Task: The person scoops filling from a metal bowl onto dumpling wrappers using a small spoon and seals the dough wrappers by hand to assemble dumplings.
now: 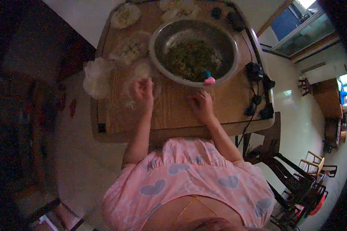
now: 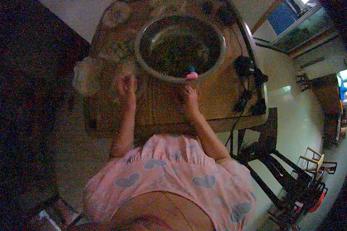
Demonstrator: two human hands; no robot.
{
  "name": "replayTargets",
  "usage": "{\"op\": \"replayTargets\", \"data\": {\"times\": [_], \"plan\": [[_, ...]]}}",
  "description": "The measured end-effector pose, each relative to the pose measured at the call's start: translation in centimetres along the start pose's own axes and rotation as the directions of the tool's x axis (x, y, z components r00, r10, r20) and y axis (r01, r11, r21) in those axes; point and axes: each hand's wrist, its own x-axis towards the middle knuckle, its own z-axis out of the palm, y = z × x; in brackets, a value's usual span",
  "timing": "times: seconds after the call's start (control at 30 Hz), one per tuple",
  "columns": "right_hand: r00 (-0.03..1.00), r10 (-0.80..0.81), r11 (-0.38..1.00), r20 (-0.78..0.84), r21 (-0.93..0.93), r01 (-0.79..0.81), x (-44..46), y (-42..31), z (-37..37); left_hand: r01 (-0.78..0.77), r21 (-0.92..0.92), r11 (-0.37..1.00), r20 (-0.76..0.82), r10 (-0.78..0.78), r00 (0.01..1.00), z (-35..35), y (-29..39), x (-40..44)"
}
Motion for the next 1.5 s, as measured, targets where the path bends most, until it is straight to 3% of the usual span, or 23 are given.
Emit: {"op": "replayTargets", "data": {"times": [0.07,0.17,0.27,0.37,0.47,0.5,0.53,0.57,0.63,0.67,0.73,0.8,0.83,0.93,0.97,1.03,1.07,1.13,1.17,1.23,1.33,1.5], "plan": [[1.000,0.012,1.000,0.003,0.018,-0.012,0.4,-0.8,-0.7,-0.184,0.021,0.983,0.102,0.181,0.978,0.3,0.8,-3.0],[0.999,-0.027,1.000,-0.028,0.006,0.028,0.4,-1.1,-0.9,-0.040,-0.061,0.997,0.162,0.049,0.985,-0.1,1.4,-4.8],[0.998,-0.045,0.999,-0.036,0.013,0.046,0.7,-1.4,-0.6,-0.171,-0.038,0.985,0.122,0.174,0.977,-0.6,0.3,-3.9],[0.999,-0.004,0.999,-0.034,0.047,0.006,1.3,-2.2,-0.9,0.042,0.013,0.999,0.098,-0.043,0.994,-1.7,0.3,-0.4],[0.994,0.070,0.997,0.085,0.032,-0.073,1.4,-3.2,-1.7,0.183,-0.091,0.979,0.064,-0.178,0.982,-0.7,-1.0,3.8],[0.984,0.094,0.995,0.149,0.019,-0.098,1.1,-2.8,-1.6,0.257,0.299,0.919,0.058,-0.286,0.956,-0.5,-0.2,5.5],[0.970,0.120,0.992,0.210,0.005,-0.124,0.8,-2.2,-1.4,0.073,0.501,0.862,0.077,-0.128,0.989,-0.2,-1.3,7.6],[0.989,0.078,0.997,0.124,0.017,-0.080,0.7,-2.1,-1.1,-0.088,0.682,0.726,0.093,0.033,0.995,0.1,-2.3,9.8],[0.999,-0.011,1.000,-0.053,0.025,0.012,0.7,-1.8,-0.2,-0.362,0.510,0.780,0.194,0.305,0.932,1.0,-6.4,15.3],[0.998,-0.029,1.000,-0.052,0.000,0.029,-0.1,-0.4,0.9,-0.243,0.308,0.920,0.233,0.175,0.957,1.9,-7.0,17.9],[0.999,-0.029,0.999,-0.028,-0.032,0.028,-0.9,2.0,2.3,-0.309,0.240,0.920,0.368,0.208,0.906,3.0,-5.9,21.5],[0.998,0.048,0.998,0.047,-0.029,-0.047,1.2,-2.3,-1.1,-0.682,0.441,0.583,0.546,0.429,0.720,3.7,-3.8,24.7],[0.989,0.107,0.994,0.098,-0.022,-0.105,1.9,-4.8,-2.9,-0.680,0.486,0.549,0.533,0.431,0.728,4.9,-3.2,25.1],[0.993,-0.006,0.998,-0.118,-0.070,-0.002,0.3,-1.2,0.0,-0.698,0.512,0.500,0.531,0.455,0.715,8.2,-2.1,25.4],[0.995,0.069,0.997,-0.076,-0.027,-0.071,-0.2,0.0,0.9,-0.726,0.452,0.519,0.558,0.470,0.684,8.5,-3.1,25.8],[0.975,0.221,0.974,0.020,0.055,-0.221,-1.1,1.6,2.1,-0.638,0.442,0.631,0.691,0.214,0.690,8.8,-3.9,27.5],[0.987,0.162,0.986,-0.001,0.029,-0.162,-1.6,2.1,2.2,-0.514,0.518,0.683,0.749,-0.072,0.659,8.6,-4.0,28.5],[0.999,0.036,0.999,-0.033,-0.020,-0.036,-1.4,1.4,1.4,-0.122,0.656,0.745,0.655,-0.482,0.582,9.1,-2.2,29.5],[0.999,0.038,0.999,-0.032,-0.011,-0.039,-1.1,0.9,0.9,-0.044,0.698,0.715,0.611,-0.562,0.557,9.5,-1.9,29.2],[0.999,0.046,0.999,-0.023,0.005,-0.046,-0.3,-0.6,-0.4,-0.008,0.724,0.690,0.583,-0.605,0.543,10.1,-2.3,28.8],[0.997,0.063,0.996,-0.034,0.059,-0.061,1.0,-2.7,-1.7,-0.119,0.681,0.722,0.634,-0.501,0.589,10.2,-2.9,28.6],[0.996,0.073,0.997,-0.040,-0.022,-0.074,-0.4,-0.8,0.1,-0.249,0.600,0.760,0.696,-0.342,0.631,10.5,-3.4,28.5]]}}
